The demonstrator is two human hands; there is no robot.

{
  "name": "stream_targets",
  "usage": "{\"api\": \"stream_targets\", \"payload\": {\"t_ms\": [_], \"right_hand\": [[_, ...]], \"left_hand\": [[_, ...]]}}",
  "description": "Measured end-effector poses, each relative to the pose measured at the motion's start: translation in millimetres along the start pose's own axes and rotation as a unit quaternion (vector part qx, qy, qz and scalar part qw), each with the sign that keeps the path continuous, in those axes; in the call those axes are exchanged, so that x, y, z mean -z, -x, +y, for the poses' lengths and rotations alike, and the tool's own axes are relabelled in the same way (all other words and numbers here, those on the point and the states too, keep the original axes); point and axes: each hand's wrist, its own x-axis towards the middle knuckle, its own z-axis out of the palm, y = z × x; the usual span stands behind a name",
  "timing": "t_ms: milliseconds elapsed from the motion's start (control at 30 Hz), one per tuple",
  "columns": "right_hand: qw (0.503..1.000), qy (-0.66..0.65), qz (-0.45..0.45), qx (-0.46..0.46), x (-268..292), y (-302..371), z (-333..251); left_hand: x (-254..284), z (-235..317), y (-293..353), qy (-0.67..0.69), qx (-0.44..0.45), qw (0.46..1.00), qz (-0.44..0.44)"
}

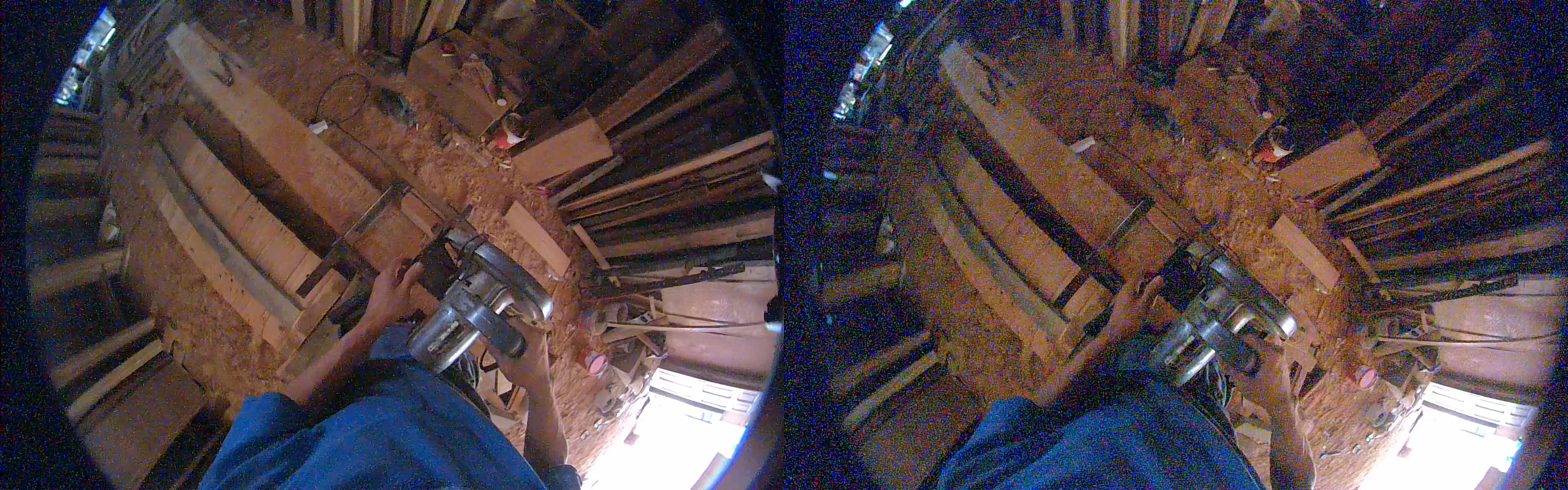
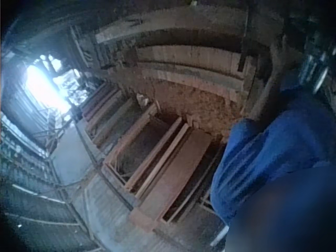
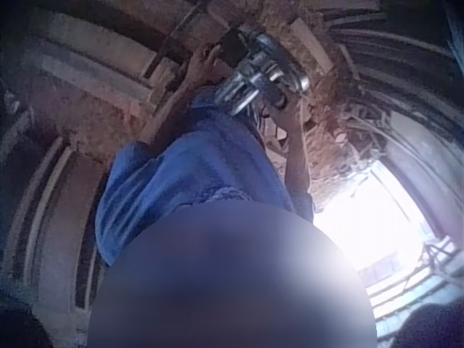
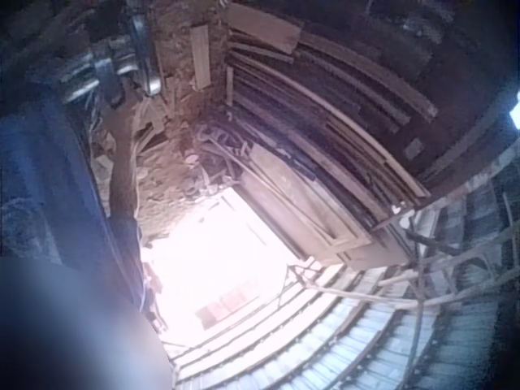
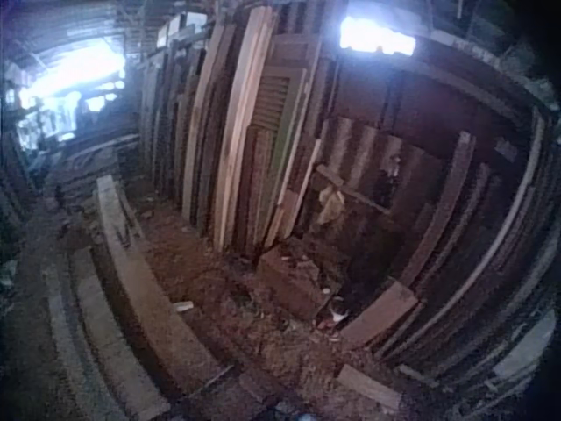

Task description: The person uses a circular saw to cut a long wooden plank into shorter pieces. They repeatedly position the plank, clamp it, cut it, and then move the cut pieces aside to continue cutting the remaining length.

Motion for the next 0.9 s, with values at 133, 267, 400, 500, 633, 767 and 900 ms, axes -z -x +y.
{"api": "stream_targets", "payload": {"t_ms": [133, 267, 400, 500, 633, 767, 900], "right_hand": [[0.999, 0.021, 0.023, 0.015, -7.4, -1.0, -0.7], [1.0, -0.005, -0.013, -0.016, -10.4, -1.6, -3.4], [0.996, -0.006, -0.041, -0.076, -10.8, -0.3, -6.7], [0.995, 0.002, -0.008, -0.102, -12.3, 1.2, -6.3], [0.988, -0.022, -0.077, -0.129, -17.0, 1.1, 0.1], [0.999, 0.008, 0.016, -0.027, -19.6, -3.9, 5.5], [0.997, -0.003, -0.038, -0.065, -11.8, -14.9, 0.3]], "left_hand": [[8.1, 0.6, -1.8, -0.01, -0.009, 1.0, -0.003], [14.2, -1.6, -2.5, -0.075, 0.0, 0.997, -0.004], [14.3, -2.8, -2.1, -0.066, -0.049, 0.996, 0.033], [15.0, -1.8, -4.1, -0.063, -0.021, 0.998, 0.018], [18.0, 0.4, -9.2, -0.016, -0.025, 0.999, 0.017], [18.9, 3.6, -14.1, -0.042, -0.004, 0.999, 0.012], [18.5, 8.0, -19.3, -0.025, -0.038, 0.999, 0.028]]}}
